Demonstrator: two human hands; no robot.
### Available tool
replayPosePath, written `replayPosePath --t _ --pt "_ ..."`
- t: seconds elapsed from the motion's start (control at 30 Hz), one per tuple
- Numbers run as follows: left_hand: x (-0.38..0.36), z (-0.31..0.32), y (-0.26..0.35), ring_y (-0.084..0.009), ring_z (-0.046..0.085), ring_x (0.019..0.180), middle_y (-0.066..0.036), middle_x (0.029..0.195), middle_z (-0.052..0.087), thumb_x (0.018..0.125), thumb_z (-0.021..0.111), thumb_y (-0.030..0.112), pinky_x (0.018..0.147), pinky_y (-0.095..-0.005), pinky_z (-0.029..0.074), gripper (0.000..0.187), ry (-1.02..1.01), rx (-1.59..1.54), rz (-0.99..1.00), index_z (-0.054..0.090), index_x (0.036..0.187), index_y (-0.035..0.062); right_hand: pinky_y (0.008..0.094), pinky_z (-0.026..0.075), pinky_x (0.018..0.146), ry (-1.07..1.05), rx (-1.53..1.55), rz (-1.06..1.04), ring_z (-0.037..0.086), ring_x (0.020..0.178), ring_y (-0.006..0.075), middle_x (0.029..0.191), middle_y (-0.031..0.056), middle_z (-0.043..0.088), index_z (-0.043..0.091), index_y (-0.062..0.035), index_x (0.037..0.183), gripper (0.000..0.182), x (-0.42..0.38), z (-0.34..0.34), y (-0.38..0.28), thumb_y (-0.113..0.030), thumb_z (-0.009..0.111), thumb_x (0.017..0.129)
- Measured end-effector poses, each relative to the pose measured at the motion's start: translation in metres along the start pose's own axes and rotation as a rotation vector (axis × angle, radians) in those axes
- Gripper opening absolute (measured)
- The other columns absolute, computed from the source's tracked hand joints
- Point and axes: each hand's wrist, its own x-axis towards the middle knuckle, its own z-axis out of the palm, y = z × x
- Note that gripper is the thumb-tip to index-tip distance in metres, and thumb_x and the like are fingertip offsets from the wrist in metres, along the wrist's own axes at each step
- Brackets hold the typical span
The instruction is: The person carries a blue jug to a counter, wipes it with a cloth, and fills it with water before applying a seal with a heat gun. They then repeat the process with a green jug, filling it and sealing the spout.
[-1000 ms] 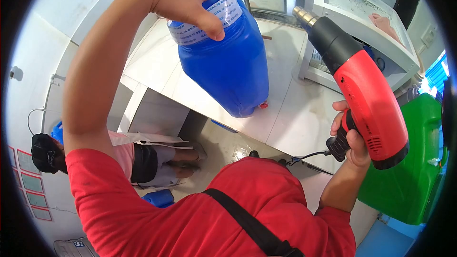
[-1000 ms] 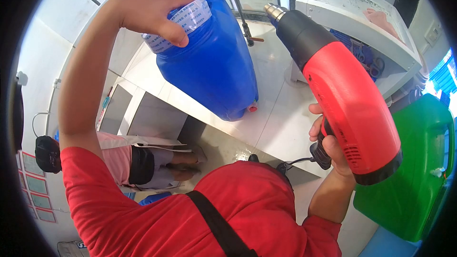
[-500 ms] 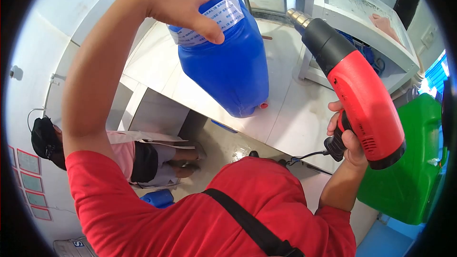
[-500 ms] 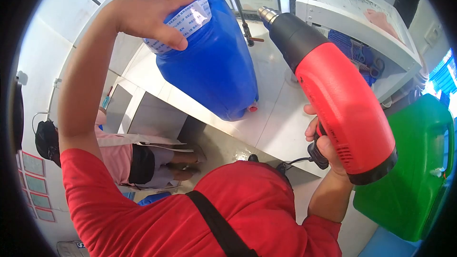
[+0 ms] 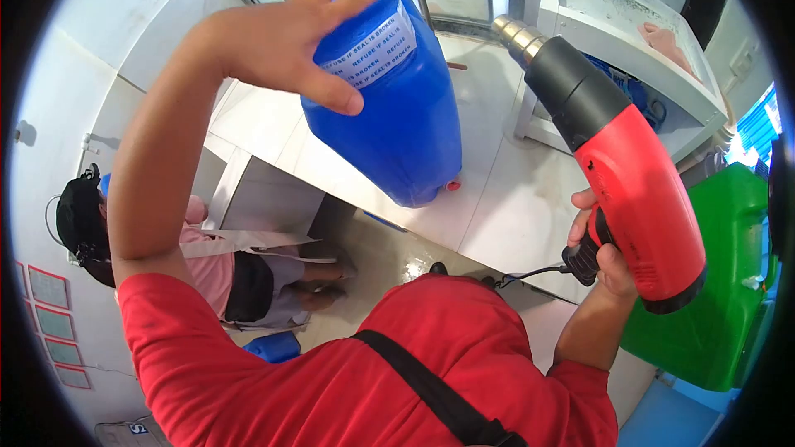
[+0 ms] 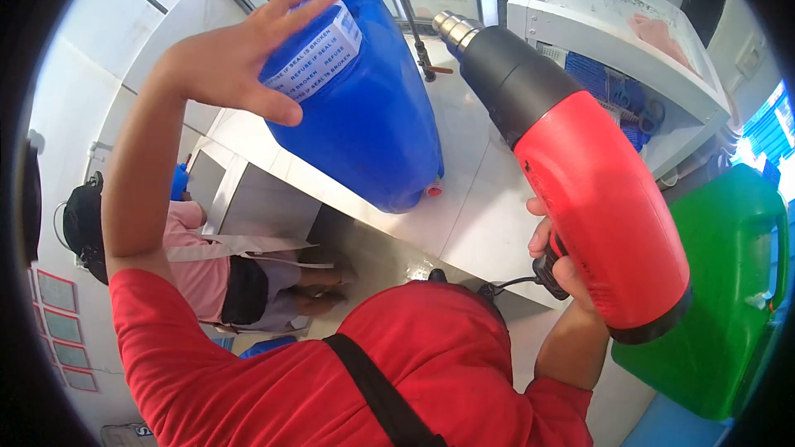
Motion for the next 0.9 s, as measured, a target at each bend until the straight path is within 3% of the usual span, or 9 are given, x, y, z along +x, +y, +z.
replayPosePath --t 0.17,0.27,0.43,0.5,0.6,0.63,0.7,0.8,0.9 --pt "0.011 -0.015 0.008 -0.0455 0.03 0.145 -0.024 0.161 0.023 0.071 0.073 0.069 0.118 -0.0494 0.031 0.122 0.077 -0.143 0.07 0.015 0.163 0.0139 0.0303 0.053 0.061 -0.044 -0.02 -0.009 0.067 0.071 0.0209 0.115 0.0244 0.065 0.047 0.0099 0.136 0.077 0.001 -0.001 0.0 -0.04 0.075 0.085" --pt "0.019 0.003 0.006 -0.0442 0.033 0.144 -0.023 0.16 0.025 0.071 0.072 0.064 0.117 -0.0506 0.033 0.119 0.035 0.022 0.111 0.017 0.162 0.0133 0.03 0.053 0.061 -0.035 -0.07 -0.041 0.067 0.07 0.0209 0.115 0.0236 0.065 0.047 0.0107 0.135 0.079 -0.003 -0.005 0.002 -0.045 0.073 0.086" --pt "0.017 -0.007 0.003 -0.0422 0.04 0.139 -0.022 0.156 0.03 0.064 0.075 0.054 0.112 -0.0479 0.04 0.12 0.013 -0.285 0.073 0.018 0.162 0.0131 0.0306 0.053 0.061 0.002 -0.095 -0.019 0.067 0.07 0.0203 0.114 0.0213 0.065 0.047 0.0121 0.133 0.089 -0.012 -0.014 0.002 -0.058 0.071 0.085" --pt "0.017 -0.007 -0.002 -0.0423 0.041 0.139 -0.022 0.155 0.03 0.063 0.076 0.051 0.112 -0.0475 0.04 0.121 0.006 -0.244 0.131 0.018 0.162 0.0133 0.0311 0.053 0.061 0.014 -0.111 -0.028 0.067 0.07 0.02 0.113 0.0203 0.066 0.047 0.0125 0.132 0.091 -0.015 -0.014 -0.002 -0.062 0.07 0.085" --pt "0.019 -0.008 -0.002 -0.0415 0.042 0.137 -0.02 0.154 0.032 0.061 0.079 0.044 0.112 -0.0467 0.041 0.12 -0.028 -0.196 0.215 0.02 0.161 0.0135 0.0305 0.052 0.06 0.018 -0.136 0.09 0.066 0.068 0.018 0.1 0.0162 0.068 0.051 0.0119 0.127 0.091 -0.022 -0.022 -0.009 -0.068 0.065 0.086" --pt "0.02 -0.009 -0.001 -0.0407 0.043 0.137 -0.02 0.153 0.033 0.06 0.08 0.04 0.112 -0.0462 0.041 0.119 -0.058 -0.189 0.242 0.022 0.16 0.0135 0.0316 0.053 0.065 -0.068 -0.182 0.06 0.067 0.07 0.0182 0.097 0.0154 0.07 0.056 0.0088 0.126 0.073 -0.022 -0.029 -0.011 -0.053 0.066 0.088" --pt "0.023 -0.014 0.0 -0.0396 0.044 0.136 -0.019 0.152 0.034 0.06 0.08 0.036 0.112 -0.0457 0.042 0.117 -0.095 -0.182 0.249 0.023 0.159 0.0133 0.0327 0.054 0.069 -0.153 -0.232 0.031 0.068 0.072 0.0183 0.095 0.0147 0.072 0.061 0.0057 0.125 0.057 -0.028 -0.041 -0.014 -0.039 0.067 0.09" --pt "0.024 -0.018 -0.001 -0.0377 0.045 0.135 -0.018 0.15 0.036 0.058 0.079 0.03 0.112 -0.045 0.043 0.113 -0.132 -0.143 0.263 0.026 0.157 0.0128 0.0327 0.055 0.073 -0.113 -0.482 0.274 0.068 0.073 0.0163 0.088 0.0095 0.072 0.066 -0.0006 0.12 0.042 -0.048 -0.044 -0.019 -0.025 0.073 0.087" --pt "0.023 -0.022 0.0 -0.0369 0.045 0.134 -0.017 0.15 0.036 0.058 0.079 0.027 0.112 -0.0446 0.043 0.112 -0.149 -0.124 0.245 0.027 0.157 0.0123 0.0318 0.054 0.072 0.188 -0.313 0.469 0.067 0.074 0.0153 0.084 0.0062 0.071 0.07 -0.0041 0.111 0.031 -0.056 -0.039 -0.014 -0.008 0.072 0.08"
